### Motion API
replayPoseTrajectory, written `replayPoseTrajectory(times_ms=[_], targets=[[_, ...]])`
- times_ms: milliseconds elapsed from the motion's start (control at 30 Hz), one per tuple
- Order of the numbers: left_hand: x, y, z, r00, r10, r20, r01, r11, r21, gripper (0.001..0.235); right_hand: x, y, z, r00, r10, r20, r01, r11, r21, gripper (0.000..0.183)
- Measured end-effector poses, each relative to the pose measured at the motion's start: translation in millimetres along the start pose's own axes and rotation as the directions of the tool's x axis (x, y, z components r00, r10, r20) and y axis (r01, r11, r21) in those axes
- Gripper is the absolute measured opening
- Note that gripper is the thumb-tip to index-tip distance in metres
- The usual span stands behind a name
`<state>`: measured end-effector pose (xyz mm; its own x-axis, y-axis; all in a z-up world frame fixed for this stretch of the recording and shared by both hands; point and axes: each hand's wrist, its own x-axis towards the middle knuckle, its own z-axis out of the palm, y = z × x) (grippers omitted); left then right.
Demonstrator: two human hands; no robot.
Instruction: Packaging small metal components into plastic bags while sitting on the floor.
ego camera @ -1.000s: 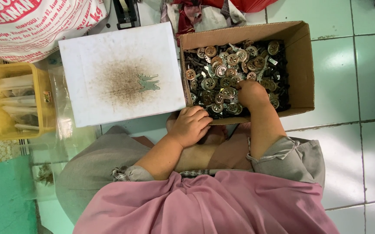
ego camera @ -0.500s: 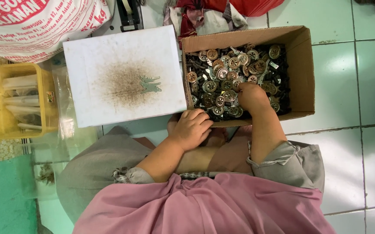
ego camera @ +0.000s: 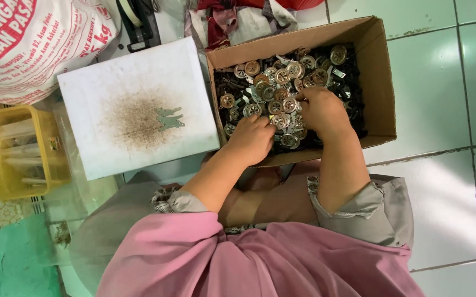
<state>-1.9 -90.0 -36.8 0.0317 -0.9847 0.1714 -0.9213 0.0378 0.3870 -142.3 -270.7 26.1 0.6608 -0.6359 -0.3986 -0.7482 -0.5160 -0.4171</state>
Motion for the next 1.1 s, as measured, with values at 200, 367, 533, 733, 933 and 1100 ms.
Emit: replayPoseTrajectory(times_ms=[200, 367, 533, 733, 933, 1100], targets=[[33.2, 6.2, 31.5, 0.997, 0.076, 0.032, -0.075, 0.997, -0.027, 0.012, 9.0, 13.3, 3.8, 0.998, 0.042, -0.05, -0.037, 0.996, 0.081, 0.025], [41.3, 4.7, 41.6, 0.973, 0.113, 0.203, -0.138, 0.984, 0.114, 0.011, 17.9, 16.1, 11.1, 0.999, 0.018, -0.044, -0.012, 0.991, 0.136, 0.022], [41.9, 11.1, 28.4, 0.962, 0.114, 0.25, -0.163, 0.969, 0.185, 0.011, 15.0, 8.3, 9.6, 0.999, 0.01, -0.042, -0.003, 0.983, 0.182, 0.022], [36.0, 13.5, 52.8, 0.938, 0.173, 0.299, -0.231, 0.958, 0.17, 0.015, 17.2, 4.3, 9.9, 1.0, -0.011, -0.016, 0.013, 0.984, 0.179, 0.022], [28.0, -2.9, 91.7, 0.916, 0.174, 0.361, -0.269, 0.935, 0.233, 0.016, 14.8, -1.9, 11.5, 1.0, -0.003, -0.009, 0.005, 0.98, 0.199, 0.021], [31.7, 2.7, 78.5, 0.906, 0.175, 0.385, -0.287, 0.923, 0.256, 0.018, 12.2, -2.3, 10.2, 1.0, -0.015, -0.018, 0.018, 0.977, 0.211, 0.02]])
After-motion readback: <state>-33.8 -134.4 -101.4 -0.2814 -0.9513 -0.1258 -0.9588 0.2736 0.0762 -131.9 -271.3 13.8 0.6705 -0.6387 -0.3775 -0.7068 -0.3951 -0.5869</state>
